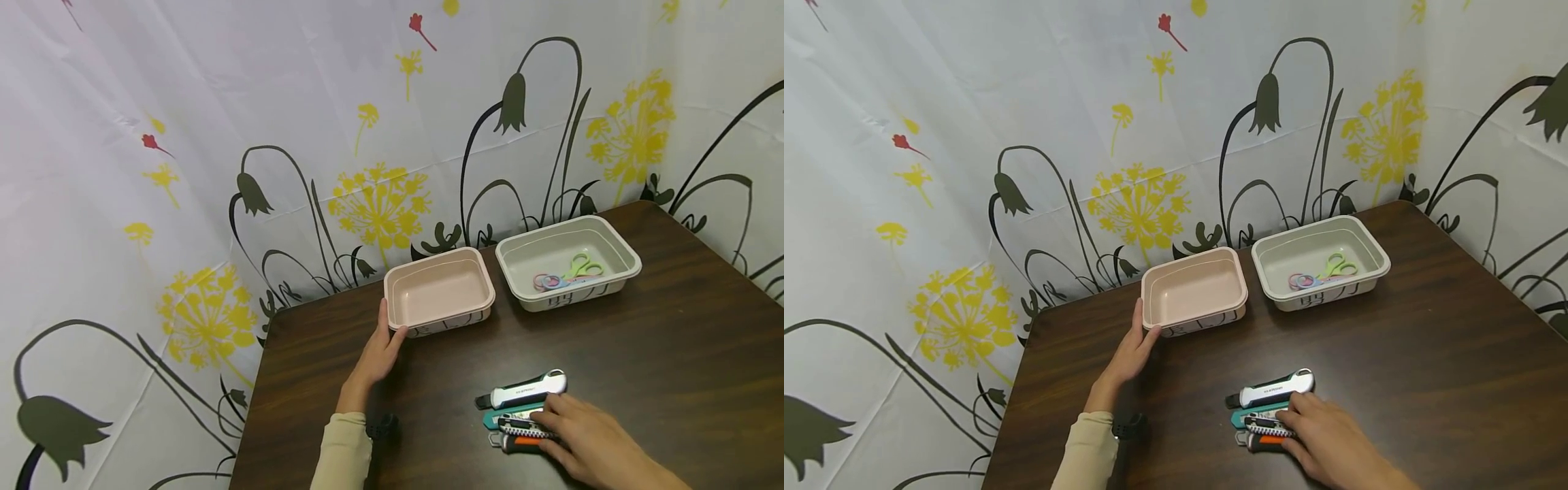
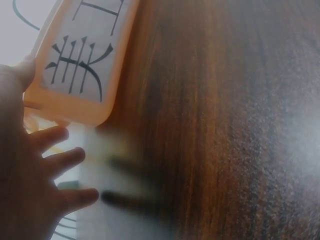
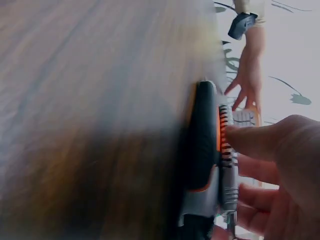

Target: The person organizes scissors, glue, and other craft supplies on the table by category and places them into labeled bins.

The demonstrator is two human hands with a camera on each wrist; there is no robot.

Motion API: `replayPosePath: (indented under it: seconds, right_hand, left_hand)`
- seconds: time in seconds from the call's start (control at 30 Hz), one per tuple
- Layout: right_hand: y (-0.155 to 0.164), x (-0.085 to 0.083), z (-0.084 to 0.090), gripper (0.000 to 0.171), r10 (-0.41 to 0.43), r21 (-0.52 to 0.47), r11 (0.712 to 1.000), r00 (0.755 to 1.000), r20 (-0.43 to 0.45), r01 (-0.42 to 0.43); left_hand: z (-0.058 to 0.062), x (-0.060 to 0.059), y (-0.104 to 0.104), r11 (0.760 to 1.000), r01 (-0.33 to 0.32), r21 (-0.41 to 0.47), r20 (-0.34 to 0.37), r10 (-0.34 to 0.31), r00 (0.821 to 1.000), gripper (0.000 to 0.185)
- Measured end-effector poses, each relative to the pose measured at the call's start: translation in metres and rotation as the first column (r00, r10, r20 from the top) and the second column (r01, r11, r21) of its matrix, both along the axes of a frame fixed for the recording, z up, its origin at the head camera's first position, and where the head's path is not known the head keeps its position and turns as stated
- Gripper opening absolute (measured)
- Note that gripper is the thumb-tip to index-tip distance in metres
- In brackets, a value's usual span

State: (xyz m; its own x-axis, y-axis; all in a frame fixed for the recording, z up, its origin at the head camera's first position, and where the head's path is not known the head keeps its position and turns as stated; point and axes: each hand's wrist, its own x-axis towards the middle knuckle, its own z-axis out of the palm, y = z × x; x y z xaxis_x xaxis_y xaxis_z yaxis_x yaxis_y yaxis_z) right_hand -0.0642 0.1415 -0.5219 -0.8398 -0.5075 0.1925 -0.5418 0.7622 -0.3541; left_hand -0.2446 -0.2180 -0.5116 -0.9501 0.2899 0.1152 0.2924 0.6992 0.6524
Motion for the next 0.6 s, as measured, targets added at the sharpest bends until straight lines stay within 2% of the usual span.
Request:
replayPosePath:
  seconds: [0.13,0.27,0.33,0.5,0.6]
  right_hand:
    - [-0.005,0.001,0.002,0.02,-0.02,0.026,0.999,1.0,-0.001,0.02]
    - [-0.011,0.001,0.005,0.021,-0.077,0.051,0.996,0.994,0.076,0.073]
    - [-0.012,0.002,0.006,0.021,-0.096,0.053,0.994,0.992,0.079,0.092]
    - [-0.012,0.004,0.006,0.019,-0.096,0.023,0.995,0.995,0.009,0.096]
    - [-0.011,0.003,0.006,0.018,-0.088,0.016,0.996,0.996,0.001,0.088]
  left_hand:
    - [-0.001,-0.001,0.0,1.0,0.003,-0.01,-0.003,-0.003,1.0,0.08]
    - [-0.001,-0.001,0.001,1.0,0.01,-0.006,-0.005,-0.01,1.0,0.081]
    - [0.0,-0.001,0.002,1.0,0.011,-0.002,0.0,-0.011,1.0,0.081]
    - [-0.001,-0.001,0.001,1.0,-0.004,0.001,0.0,0.004,1.0,0.081]
    - [-0.002,-0.001,0.001,1.0,-0.005,0.001,-0.003,0.005,1.0,0.081]
